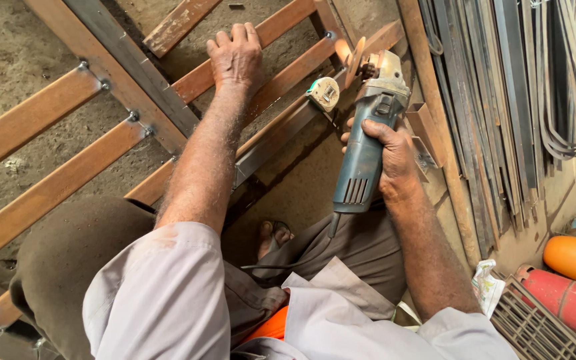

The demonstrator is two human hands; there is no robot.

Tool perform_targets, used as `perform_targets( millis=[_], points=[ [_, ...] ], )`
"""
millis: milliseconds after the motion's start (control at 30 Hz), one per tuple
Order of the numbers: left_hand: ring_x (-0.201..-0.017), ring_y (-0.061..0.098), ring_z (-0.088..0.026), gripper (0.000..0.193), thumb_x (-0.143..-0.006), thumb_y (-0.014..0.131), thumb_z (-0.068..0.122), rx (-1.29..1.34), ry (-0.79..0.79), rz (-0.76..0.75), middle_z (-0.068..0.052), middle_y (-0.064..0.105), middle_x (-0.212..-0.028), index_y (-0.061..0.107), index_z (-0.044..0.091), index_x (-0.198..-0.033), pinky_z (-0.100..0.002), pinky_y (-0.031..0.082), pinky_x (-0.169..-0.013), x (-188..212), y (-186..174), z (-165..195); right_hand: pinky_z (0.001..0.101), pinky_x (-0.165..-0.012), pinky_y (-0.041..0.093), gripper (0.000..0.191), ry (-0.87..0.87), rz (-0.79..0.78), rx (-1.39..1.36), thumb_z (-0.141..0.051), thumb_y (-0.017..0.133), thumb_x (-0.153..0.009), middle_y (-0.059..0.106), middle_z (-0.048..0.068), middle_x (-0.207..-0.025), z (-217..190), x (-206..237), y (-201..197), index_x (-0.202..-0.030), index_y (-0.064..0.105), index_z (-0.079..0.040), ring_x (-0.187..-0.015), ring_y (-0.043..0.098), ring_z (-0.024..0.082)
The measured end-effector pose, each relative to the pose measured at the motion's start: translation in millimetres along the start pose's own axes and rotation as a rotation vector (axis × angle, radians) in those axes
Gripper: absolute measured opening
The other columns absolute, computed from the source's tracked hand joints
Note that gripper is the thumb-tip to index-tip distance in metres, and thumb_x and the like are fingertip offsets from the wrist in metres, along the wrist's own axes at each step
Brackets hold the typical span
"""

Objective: The person sits on the workshop floor holding a wooden slat and uses an angle grinder to grind and smooth the ends and edges of the slat, producing sparks. They then reposition the slat against a metal frame on the floor and continue grinding its surface and edges.

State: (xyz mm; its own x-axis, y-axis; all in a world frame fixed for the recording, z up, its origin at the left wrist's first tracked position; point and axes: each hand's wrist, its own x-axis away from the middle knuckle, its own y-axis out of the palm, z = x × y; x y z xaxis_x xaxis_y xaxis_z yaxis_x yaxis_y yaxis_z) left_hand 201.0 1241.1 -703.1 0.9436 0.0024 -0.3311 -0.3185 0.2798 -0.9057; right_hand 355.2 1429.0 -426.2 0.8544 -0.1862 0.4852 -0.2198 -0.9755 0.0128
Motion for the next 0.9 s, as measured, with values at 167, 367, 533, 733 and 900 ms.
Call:
perform_targets(
  millis=[167,367,533,733,900],
  points=[
    [-0.083,0.058,-0.026,0.030,-0.086,0.068,0.021,0.005,-0.029,0.033,-0.007,0.056,-0.093,0.062,0.009,-0.114,-0.048,0.045,-0.068,1,13,2,0.0415,-0.069,0.066,0.042,-0.032,0.007,0.059,-0.011,0.071,-0.089,0.071,0.019,-0.104,3,-2,-4,-0.125,0.058,0.007,-0.085,0.075,0.029],
    [-0.079,0.057,-0.027,0.030,-0.085,0.067,0.022,0.013,-0.093,0.091,-0.007,0.056,-0.089,0.062,0.010,-0.112,-0.047,0.043,-0.066,-4,11,8,0.0446,-0.074,0.066,0.041,-0.010,-0.069,0.022,-0.009,0.069,-0.092,0.070,0.018,-0.107,4,-6,-4,-0.129,0.054,0.003,-0.088,0.074,0.031],
    [-0.080,0.058,-0.026,0.045,-0.078,0.067,0.023,0.012,-0.075,-0.035,-0.009,0.058,-0.092,0.062,0.007,-0.120,-0.046,0.045,-0.069,-4,2,13,0.0464,-0.075,0.066,0.039,0.005,-0.061,0.001,-0.010,0.067,-0.093,0.070,0.018,-0.107,3,-5,-5,-0.128,0.055,0.002,-0.089,0.074,0.031],
    [-0.077,0.057,-0.026,0.043,-0.078,0.066,0.022,0.028,-0.023,0.062,-0.010,0.057,-0.089,0.063,0.008,-0.119,-0.045,0.045,-0.067,-7,-3,5,0.0457,-0.073,0.065,0.040,0.002,-0.055,0.018,-0.011,0.069,-0.092,0.069,0.017,-0.105,5,-6,-7,-0.128,0.054,0.001,-0.087,0.074,0.031],
    [-0.078,0.058,-0.027,0.027,-0.082,0.068,0.026,0.025,0.007,0.101,-0.008,0.057,-0.088,0.064,0.009,-0.102,-0.046,0.045,-0.067,-8,10,2,0.0438,-0.073,0.066,0.037,0.079,-0.046,-0.051,-0.015,0.069,-0.094,0.070,0.021,-0.101,2,-8,-12,-0.124,0.059,0.005,-0.083,0.074,0.033]
  ],
)
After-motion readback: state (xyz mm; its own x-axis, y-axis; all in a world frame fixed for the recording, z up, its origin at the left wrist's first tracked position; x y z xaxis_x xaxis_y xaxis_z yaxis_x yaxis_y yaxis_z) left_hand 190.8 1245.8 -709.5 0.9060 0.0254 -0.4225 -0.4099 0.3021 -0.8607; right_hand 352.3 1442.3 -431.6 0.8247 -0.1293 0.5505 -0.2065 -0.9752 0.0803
